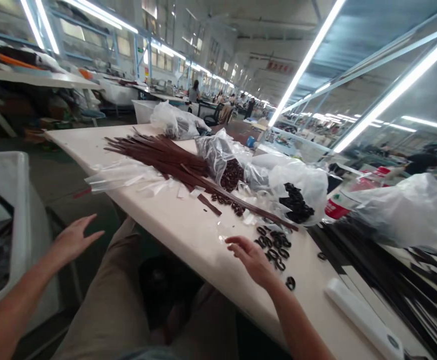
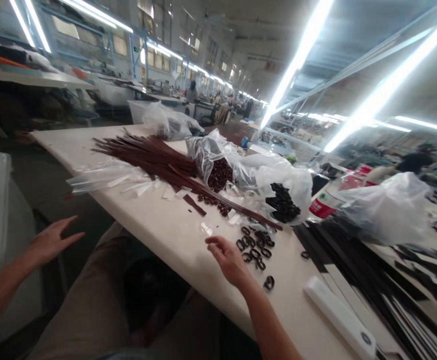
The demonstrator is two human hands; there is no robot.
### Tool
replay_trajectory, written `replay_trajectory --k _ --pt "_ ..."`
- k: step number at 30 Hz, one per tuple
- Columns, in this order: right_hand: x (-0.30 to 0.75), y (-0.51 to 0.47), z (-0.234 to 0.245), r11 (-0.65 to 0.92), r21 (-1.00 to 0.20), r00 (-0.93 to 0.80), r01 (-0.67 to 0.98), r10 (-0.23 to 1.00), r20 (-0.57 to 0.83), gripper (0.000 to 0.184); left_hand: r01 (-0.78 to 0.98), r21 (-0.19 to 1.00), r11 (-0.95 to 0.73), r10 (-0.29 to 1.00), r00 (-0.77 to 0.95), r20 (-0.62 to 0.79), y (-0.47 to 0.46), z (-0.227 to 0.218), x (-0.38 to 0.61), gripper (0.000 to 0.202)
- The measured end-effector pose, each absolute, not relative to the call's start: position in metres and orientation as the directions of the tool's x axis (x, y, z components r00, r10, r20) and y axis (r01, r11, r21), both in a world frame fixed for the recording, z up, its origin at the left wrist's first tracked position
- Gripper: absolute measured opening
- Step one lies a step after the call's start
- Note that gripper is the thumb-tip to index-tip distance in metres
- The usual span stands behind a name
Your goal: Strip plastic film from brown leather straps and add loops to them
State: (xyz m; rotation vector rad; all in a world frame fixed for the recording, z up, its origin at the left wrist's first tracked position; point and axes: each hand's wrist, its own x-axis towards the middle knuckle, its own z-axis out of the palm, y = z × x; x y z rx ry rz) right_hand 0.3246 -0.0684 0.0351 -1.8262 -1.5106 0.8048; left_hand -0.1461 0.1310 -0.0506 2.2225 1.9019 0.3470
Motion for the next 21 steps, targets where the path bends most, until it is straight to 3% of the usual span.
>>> replay_trajectory --k 4,10,15,21 --pt "0.364 -0.014 0.025 -0.172 -0.571 0.25 0.803 0.966 0.061 0.034 0.945 0.263 -0.195 0.979 0.205 -0.009 0.129 -0.096 -0.151 0.06" --pt "0.386 0.07 0.015 -0.216 -0.364 0.29 0.906 0.943 0.162 0.032 0.907 0.387 -0.167 0.971 0.219 -0.094 0.101 -0.139 -0.152 0.047" --pt "0.401 0.115 0.01 -0.341 -0.195 0.367 0.92 0.922 0.119 0.023 0.847 0.511 -0.146 0.973 0.217 -0.08 0.086 -0.143 -0.141 0.041" --pt "0.412 0.12 0.011 -0.394 -0.095 0.404 0.914 0.907 0.122 0.02 0.818 0.548 -0.172 0.982 0.188 0.027 0.089 -0.118 -0.129 0.043"
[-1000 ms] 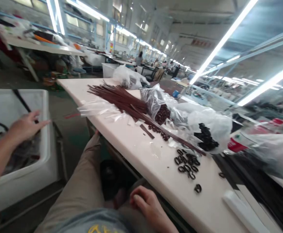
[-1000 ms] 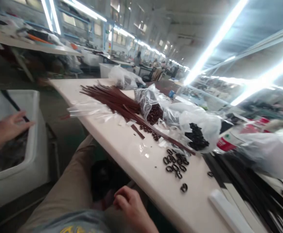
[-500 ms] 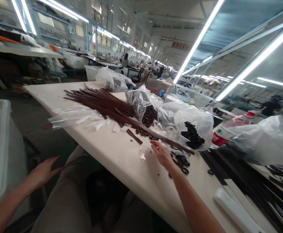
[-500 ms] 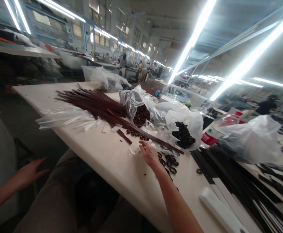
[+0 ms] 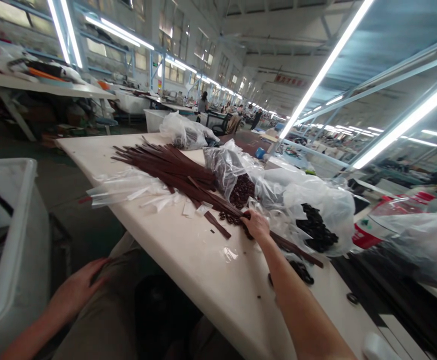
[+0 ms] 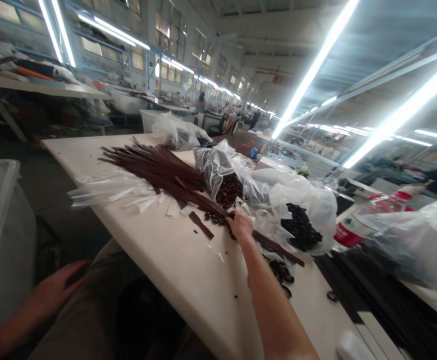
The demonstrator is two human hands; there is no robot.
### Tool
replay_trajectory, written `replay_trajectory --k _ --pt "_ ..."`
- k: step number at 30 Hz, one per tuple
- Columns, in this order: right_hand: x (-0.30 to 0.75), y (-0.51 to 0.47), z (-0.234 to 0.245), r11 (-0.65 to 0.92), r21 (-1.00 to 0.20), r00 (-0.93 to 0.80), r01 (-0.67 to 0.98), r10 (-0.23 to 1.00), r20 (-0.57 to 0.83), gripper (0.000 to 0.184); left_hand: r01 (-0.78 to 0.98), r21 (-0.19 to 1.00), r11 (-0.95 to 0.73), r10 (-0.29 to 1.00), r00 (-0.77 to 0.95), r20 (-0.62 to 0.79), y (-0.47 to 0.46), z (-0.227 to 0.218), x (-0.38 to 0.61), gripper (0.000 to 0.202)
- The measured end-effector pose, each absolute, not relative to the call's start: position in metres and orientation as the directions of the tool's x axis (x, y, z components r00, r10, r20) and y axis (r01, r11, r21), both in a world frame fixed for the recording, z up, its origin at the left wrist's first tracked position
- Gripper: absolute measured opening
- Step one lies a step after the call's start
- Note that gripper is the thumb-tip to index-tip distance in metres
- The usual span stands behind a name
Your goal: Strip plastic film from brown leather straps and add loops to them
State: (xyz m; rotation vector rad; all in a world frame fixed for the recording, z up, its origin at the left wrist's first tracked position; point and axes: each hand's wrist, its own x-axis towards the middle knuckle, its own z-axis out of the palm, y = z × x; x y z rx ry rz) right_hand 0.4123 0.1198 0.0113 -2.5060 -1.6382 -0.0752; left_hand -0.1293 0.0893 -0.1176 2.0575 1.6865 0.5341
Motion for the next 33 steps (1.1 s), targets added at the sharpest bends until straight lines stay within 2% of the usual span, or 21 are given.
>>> replay_trajectory --k 5,9,12,15,17,18,20,22,24,28,31,33 --pt "0.409 0.106 0.02 -0.397 -0.049 0.399 0.916 0.895 0.199 0.013 0.745 0.606 -0.278 0.96 0.232 0.156 0.089 -0.078 -0.104 0.041" --pt "0.397 0.085 0.047 -0.354 -0.031 0.35 0.935 0.902 0.253 0.013 0.609 0.724 -0.323 0.944 0.265 0.199 0.08 -0.044 -0.073 0.036" --pt "0.38 0.052 0.079 -0.303 -0.009 0.289 0.953 0.902 0.321 0.017 0.464 0.831 -0.307 0.932 0.323 0.164 0.07 -0.021 -0.041 0.035" --pt "0.357 0.001 0.111 -0.187 0.019 0.159 0.982 0.881 0.445 0.025 0.294 0.933 -0.21 0.913 0.399 0.08 0.057 0.001 -0.004 0.038" --pt "0.34 -0.039 0.127 -0.105 -0.057 0.12 0.993 0.881 0.458 0.026 0.134 0.985 -0.111 0.872 0.488 0.032 0.047 0.016 0.019 0.05" --pt "0.331 -0.06 0.131 -0.062 -0.136 0.114 0.989 0.902 0.417 0.026 0.047 0.998 -0.052 0.838 0.545 0.018 0.042 0.023 0.029 0.059" --pt "0.315 -0.098 0.131 -0.014 -0.363 0.11 0.932 0.964 0.244 0.025 -0.112 0.992 0.049 0.78 0.625 0.032 0.034 0.034 0.043 0.072" --pt "0.299 -0.13 0.12 -0.07 -0.592 0.087 0.803 0.996 0.001 0.025 -0.237 0.964 0.123 0.754 0.654 0.065 0.027 0.041 0.05 0.075" --pt "0.286 -0.156 0.102 -0.204 -0.742 0.063 0.639 0.975 -0.213 0.028 -0.296 0.936 0.191 0.763 0.645 0.049 0.021 0.041 0.05 0.069" --pt "0.268 -0.192 0.063 -0.452 -0.829 0.053 0.329 0.886 -0.461 0.033 -0.224 0.931 0.287 0.76 0.645 -0.079 0.014 0.031 0.037 0.049" --pt "0.263 -0.207 0.044 -0.543 -0.825 0.03 0.155 0.837 -0.546 0.036 -0.189 0.909 0.372 0.735 0.658 -0.164 0.011 0.024 0.024 0.044" --pt "0.263 -0.213 0.037 -0.561 -0.823 0.015 0.088 0.827 -0.562 0.037 -0.245 0.871 0.425 0.748 0.637 -0.185 0.01 0.022 0.017 0.041"
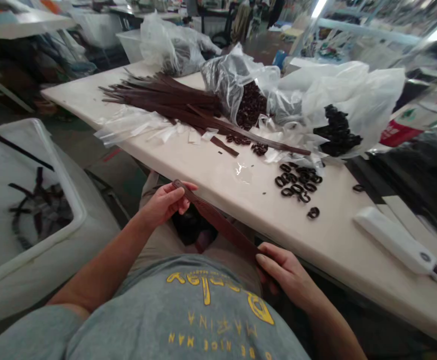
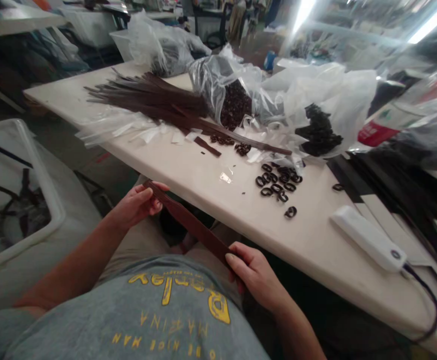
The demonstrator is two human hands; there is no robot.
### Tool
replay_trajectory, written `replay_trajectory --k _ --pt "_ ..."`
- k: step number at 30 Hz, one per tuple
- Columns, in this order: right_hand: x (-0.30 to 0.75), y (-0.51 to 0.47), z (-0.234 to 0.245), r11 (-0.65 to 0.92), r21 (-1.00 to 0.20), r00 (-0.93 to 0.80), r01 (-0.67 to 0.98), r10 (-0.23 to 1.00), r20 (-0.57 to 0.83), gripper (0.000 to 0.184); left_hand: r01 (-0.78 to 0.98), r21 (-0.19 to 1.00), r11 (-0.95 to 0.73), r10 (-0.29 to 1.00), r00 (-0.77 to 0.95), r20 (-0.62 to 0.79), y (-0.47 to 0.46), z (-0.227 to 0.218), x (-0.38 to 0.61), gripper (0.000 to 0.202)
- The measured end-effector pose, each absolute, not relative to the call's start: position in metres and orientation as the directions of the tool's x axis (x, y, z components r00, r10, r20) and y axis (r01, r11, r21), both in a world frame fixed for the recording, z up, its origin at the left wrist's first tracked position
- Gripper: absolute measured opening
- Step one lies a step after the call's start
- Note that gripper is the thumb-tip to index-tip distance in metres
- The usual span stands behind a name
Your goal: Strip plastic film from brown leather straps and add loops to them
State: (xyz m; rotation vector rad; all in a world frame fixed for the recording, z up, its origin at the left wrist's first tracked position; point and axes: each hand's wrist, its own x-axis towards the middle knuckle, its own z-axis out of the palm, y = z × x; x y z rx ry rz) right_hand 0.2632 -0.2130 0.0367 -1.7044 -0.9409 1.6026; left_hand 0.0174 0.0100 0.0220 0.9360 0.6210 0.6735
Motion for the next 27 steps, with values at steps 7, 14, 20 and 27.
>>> replay_trajectory --k 7,14,20,27 --pt "0.263 -0.207 0.023 -0.498 -0.866 -0.002 0.052 0.867 -0.499 0.034 -0.319 0.792 0.52 0.758 0.6 -0.256 0.003 0.016 0.017 0.034" --pt "0.242 -0.176 0.016 -0.367 -0.927 0.037 0.08 0.93 -0.366 0.025 -0.107 0.816 0.568 0.644 0.674 -0.36 -0.028 0.002 0.04 0.038" --pt "0.221 -0.162 0.0 -0.132 -0.929 0.267 0.347 0.963 -0.037 0.017 0.034 0.897 0.441 0.611 0.721 -0.327 -0.057 -0.003 0.068 0.027" --pt "0.23 -0.171 -0.019 0.075 -0.729 0.26 0.68 0.905 0.336 0.011 -0.02 0.911 0.413 0.676 0.677 -0.292 -0.053 -0.015 0.082 0.042"
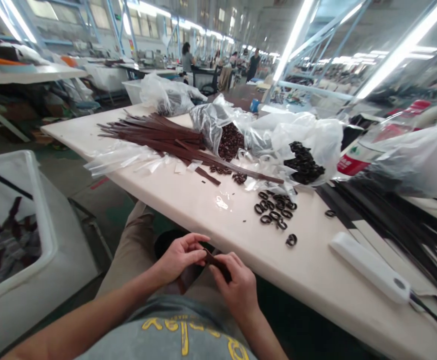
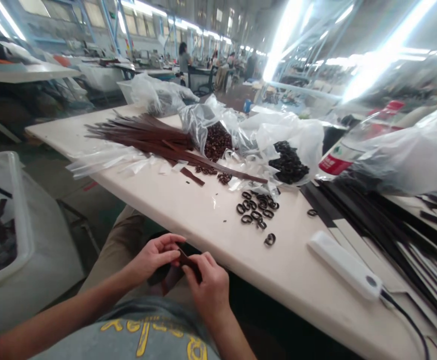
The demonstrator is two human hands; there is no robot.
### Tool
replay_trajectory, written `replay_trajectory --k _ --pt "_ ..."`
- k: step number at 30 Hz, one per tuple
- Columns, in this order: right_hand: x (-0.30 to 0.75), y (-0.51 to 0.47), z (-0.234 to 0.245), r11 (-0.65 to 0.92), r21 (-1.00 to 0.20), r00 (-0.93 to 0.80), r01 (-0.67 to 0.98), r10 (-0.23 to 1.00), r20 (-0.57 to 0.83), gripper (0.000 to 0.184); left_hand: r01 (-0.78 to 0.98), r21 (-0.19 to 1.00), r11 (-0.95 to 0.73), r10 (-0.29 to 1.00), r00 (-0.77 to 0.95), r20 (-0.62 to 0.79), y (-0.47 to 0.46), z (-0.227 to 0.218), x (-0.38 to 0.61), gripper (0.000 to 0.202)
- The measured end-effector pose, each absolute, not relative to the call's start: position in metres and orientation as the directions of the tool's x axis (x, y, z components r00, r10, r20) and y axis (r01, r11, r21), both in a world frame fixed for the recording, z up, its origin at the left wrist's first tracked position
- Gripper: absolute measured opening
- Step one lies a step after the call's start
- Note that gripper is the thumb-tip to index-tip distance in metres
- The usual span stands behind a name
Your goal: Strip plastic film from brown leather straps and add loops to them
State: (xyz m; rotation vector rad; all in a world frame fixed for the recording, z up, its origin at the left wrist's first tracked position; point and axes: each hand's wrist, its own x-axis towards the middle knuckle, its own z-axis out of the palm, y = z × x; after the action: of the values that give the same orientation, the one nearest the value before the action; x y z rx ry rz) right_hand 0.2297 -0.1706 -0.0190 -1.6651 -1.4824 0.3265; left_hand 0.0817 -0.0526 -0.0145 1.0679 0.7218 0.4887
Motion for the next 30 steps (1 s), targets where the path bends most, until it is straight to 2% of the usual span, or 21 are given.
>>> replay_trajectory --k 5,8,14,17,19,21,24,27,30 --pt "0.232 -0.173 -0.03 0.142 -0.526 0.185 0.839 0.833 0.521 0.022 -0.042 0.904 0.425 0.686 0.667 -0.291 -0.056 -0.017 0.088 0.051" --pt "0.232 -0.171 -0.036 0.141 -0.448 0.16 0.883 0.807 0.569 0.025 -0.052 0.886 0.462 0.684 0.657 -0.318 -0.058 -0.016 0.092 0.055" --pt "0.236 -0.167 -0.032 0.197 -0.463 0.135 0.864 0.795 0.591 0.022 -0.059 0.88 0.472 0.686 0.651 -0.324 -0.058 -0.014 0.096 0.061" --pt "0.241 -0.167 -0.026 0.244 -0.493 0.132 0.835 0.781 0.61 0.022 0.01 0.91 0.415 0.649 0.697 -0.304 -0.055 -0.009 0.094 0.049" --pt "0.244 -0.168 -0.022 0.265 -0.51 0.119 0.818 0.79 0.602 0.022 0.124 0.961 0.247 0.597 0.762 -0.251 -0.051 -0.001 0.091 0.037" --pt "0.248 -0.171 -0.018 0.266 -0.518 0.097 0.813 0.816 0.571 0.022 0.219 0.971 -0.095 0.52 0.843 -0.139 -0.045 0.009 0.09 0.029" --pt "0.253 -0.174 -0.017 0.24 -0.488 0.07 0.839 0.843 0.534 0.023 0.193 0.774 -0.603 0.349 0.936 0.038 -0.037 0.019 0.093 0.023" --pt "0.257 -0.175 -0.017 0.216 -0.454 0.064 0.864 0.848 0.526 0.026 0.123 0.563 -0.817 0.232 0.964 0.126 -0.035 0.021 0.102 0.019" --pt "0.263 -0.175 -0.014 0.187 -0.479 0.088 0.858 0.865 0.493 0.026 0.088 0.484 -0.871 0.188 0.969 0.163 -0.03 0.023 0.112 0.021"
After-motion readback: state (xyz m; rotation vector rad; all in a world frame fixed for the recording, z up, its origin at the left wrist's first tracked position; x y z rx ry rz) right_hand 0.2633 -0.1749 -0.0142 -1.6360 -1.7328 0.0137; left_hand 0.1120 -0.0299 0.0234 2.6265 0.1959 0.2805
